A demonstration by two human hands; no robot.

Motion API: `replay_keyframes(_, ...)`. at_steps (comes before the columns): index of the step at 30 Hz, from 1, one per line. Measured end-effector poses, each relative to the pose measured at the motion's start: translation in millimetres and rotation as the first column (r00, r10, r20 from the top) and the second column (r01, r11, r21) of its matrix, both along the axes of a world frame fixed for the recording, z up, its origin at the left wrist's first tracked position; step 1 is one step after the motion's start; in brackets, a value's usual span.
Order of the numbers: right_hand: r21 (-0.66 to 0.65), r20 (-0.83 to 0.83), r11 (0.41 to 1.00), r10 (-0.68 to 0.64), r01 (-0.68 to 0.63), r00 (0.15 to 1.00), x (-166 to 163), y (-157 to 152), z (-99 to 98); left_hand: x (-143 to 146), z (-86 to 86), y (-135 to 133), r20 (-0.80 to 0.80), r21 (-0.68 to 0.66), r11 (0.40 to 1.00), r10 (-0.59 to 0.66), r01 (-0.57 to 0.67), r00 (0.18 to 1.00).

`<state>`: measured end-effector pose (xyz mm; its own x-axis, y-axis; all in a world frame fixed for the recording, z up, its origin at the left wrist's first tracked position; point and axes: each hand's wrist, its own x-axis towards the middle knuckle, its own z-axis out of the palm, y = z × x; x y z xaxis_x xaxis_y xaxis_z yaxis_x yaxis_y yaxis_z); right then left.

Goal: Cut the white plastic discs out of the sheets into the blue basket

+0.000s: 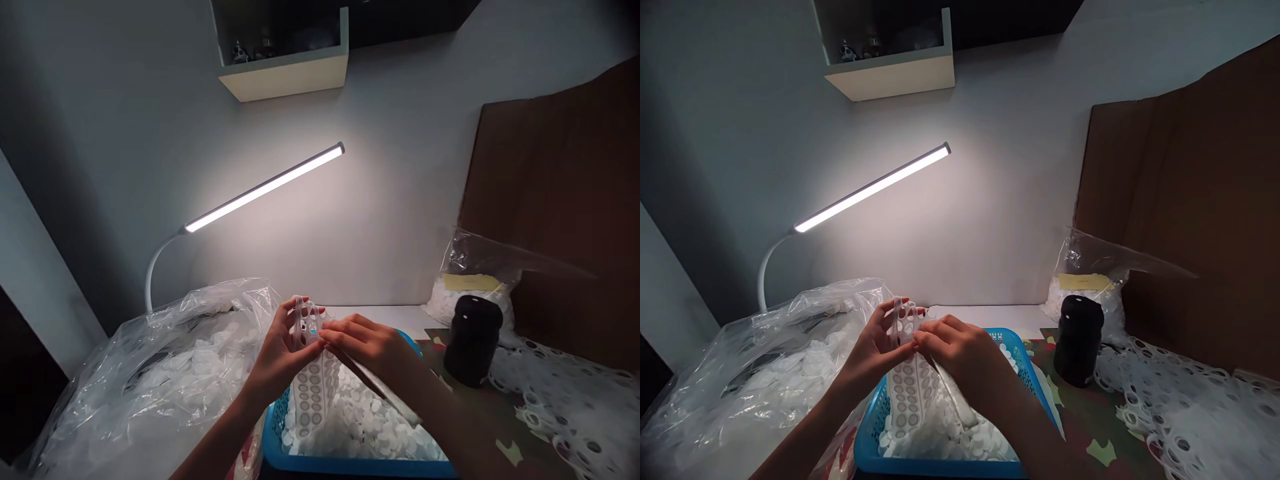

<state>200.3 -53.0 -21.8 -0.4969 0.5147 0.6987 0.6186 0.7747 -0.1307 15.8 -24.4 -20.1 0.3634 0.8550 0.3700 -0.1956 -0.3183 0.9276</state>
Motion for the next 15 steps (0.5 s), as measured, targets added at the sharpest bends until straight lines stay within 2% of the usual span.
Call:
replay_keyframes(5,-0.030,-0.036,0.999,0.023,-0.024,0.999,1.5,-2.4,2.4,-0.5,-1.3,2.5,-0.021,0.007,1.000,0.013,-0.013,1.000)
replay_keyframes(9,-0.062,-0.247,0.998,-0.024,0.009,0.969,9.7,-0.2,6.8,1.1,-2.7,0.4,-0.064,0.020,1.000,0.010,-0.009,0.998)
replay_keyframes(15,-0.100,-0.487,0.988,-0.153,0.119,0.860,32.7,-0.9,15.7,-1.0,-4.9,-0.7,-0.123,0.027,1.000,-0.003,0.007,0.992)
